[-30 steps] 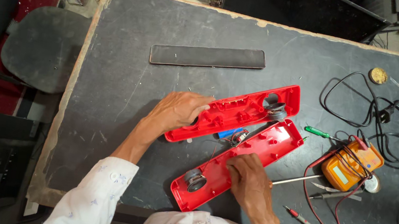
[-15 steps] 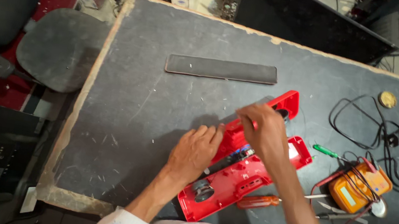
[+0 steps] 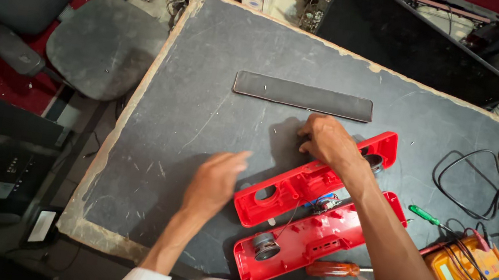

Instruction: The person opens a red portable speaker by prying the casing apart, then removes the battery and circuit board. The person handles the internal components and places them on the workbench.

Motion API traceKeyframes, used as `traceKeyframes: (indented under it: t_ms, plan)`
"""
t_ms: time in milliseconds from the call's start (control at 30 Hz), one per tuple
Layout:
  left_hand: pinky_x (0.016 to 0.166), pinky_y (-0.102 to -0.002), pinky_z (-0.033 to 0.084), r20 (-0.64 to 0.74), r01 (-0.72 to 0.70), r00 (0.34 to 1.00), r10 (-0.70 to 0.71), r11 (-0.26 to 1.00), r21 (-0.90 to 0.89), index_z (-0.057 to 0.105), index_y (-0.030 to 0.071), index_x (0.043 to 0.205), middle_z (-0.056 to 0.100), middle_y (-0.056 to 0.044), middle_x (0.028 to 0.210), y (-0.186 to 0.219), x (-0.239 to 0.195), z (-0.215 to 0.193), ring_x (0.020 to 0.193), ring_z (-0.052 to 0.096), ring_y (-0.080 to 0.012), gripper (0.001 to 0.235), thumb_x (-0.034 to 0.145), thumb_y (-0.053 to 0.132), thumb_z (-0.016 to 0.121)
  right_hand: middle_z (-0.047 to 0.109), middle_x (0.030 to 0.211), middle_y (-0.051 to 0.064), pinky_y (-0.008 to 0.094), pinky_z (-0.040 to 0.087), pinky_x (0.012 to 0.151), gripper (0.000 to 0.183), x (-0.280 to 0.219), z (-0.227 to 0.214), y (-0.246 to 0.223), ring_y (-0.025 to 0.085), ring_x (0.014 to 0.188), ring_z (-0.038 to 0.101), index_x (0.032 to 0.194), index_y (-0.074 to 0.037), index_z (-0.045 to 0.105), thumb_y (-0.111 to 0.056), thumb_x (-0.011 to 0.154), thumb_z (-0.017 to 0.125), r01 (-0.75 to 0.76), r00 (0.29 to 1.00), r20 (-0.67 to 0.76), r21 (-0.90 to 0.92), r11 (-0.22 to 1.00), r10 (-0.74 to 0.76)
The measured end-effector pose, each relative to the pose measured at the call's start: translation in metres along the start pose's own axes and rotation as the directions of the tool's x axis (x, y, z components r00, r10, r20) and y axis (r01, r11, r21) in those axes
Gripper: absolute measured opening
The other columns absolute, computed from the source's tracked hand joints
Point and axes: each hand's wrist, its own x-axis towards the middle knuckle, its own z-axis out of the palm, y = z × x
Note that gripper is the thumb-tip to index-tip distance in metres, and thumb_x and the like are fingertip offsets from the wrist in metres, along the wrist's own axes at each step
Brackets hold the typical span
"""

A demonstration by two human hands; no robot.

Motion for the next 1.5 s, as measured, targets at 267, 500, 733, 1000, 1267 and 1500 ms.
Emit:
traceKeyframes:
  t_ms: [267,500,733,1000,1267,1500]
  plan:
    - [0.076,-0.041,0.054,-0.037,-0.057,0.997,0.071,0.952,0.301,0.075,0.003,0.100,0.069,-0.009,0.094,-0.022,-0.020,-0.033,0.090,0.064,-0.0300,0.019,0.081,0.001,0.072,0.073,0.089,0.021,0.046,0.057,0.079,0.017,0.013,0.010,0.000,0.040,0.088,0.071,0.090,-0.003,0.078,-0.006,0.073,0.074,-0.012,1.000,0.022,-0.048,0.999,0.013]
    - [0.078,-0.040,0.055,-0.059,-0.069,0.994,0.095,0.933,0.354,0.076,0.001,0.098,0.069,-0.009,0.094,-0.027,-0.028,-0.028,0.090,0.065,-0.0296,0.020,0.081,-0.005,0.067,0.070,0.081,0.026,0.051,0.057,0.075,0.018,0.016,0.022,0.000,0.046,0.079,0.068,0.079,-0.002,0.076,0.001,0.067,0.064,-0.001,0.996,-0.088,-0.098,0.995,-0.008]
    - [0.080,-0.042,0.055,-0.067,-0.064,0.993,0.097,0.918,0.391,0.074,0.000,0.105,0.068,-0.011,0.097,-0.022,-0.044,-0.025,0.091,0.064,-0.0324,0.033,0.074,-0.009,0.064,0.066,0.073,0.030,0.053,0.056,0.070,0.008,0.026,0.029,0.002,0.048,0.074,0.066,0.067,0.002,0.066,-0.001,0.060,0.065,-0.050,0.997,-0.067,-0.120,0.991,0.043]
    - [0.081,-0.042,0.055,-0.112,-0.025,0.992,0.050,0.977,0.214,0.072,0.002,0.110,0.069,-0.013,0.099,-0.005,-0.042,-0.026,0.091,0.068,-0.0305,0.035,0.080,-0.012,0.060,0.066,0.074,0.030,0.051,0.056,0.069,0.014,0.028,0.024,-0.006,0.048,0.074,0.067,0.069,0.004,0.067,-0.004,0.058,0.069,-0.098,0.992,-0.093,-0.100,0.990,0.089]
    - [0.080,-0.040,0.058,0.086,-0.179,0.978,0.191,0.975,-0.132,0.072,0.002,0.109,0.073,-0.014,0.099,0.047,-0.071,0.000,0.093,0.071,-0.0307,0.027,0.085,-0.007,0.062,0.071,0.067,0.008,0.032,0.054,0.060,0.009,0.016,-0.014,-0.015,0.014,0.061,0.066,0.079,-0.002,0.074,-0.004,0.071,0.072,-0.103,0.911,-0.322,0.424,0.900,0.256]
    - [0.079,-0.040,0.058,0.251,-0.167,0.942,0.223,0.960,-0.224,0.071,0.002,0.108,0.074,-0.014,0.094,0.057,-0.074,0.015,0.087,0.071,-0.0322,0.025,0.084,-0.004,0.067,0.063,0.068,-0.002,0.023,0.042,0.054,0.006,-0.029,-0.041,-0.023,0.005,0.062,0.053,0.076,0.000,0.070,0.003,0.081,0.068,-0.154,0.925,-0.096,0.788,0.596,0.367]
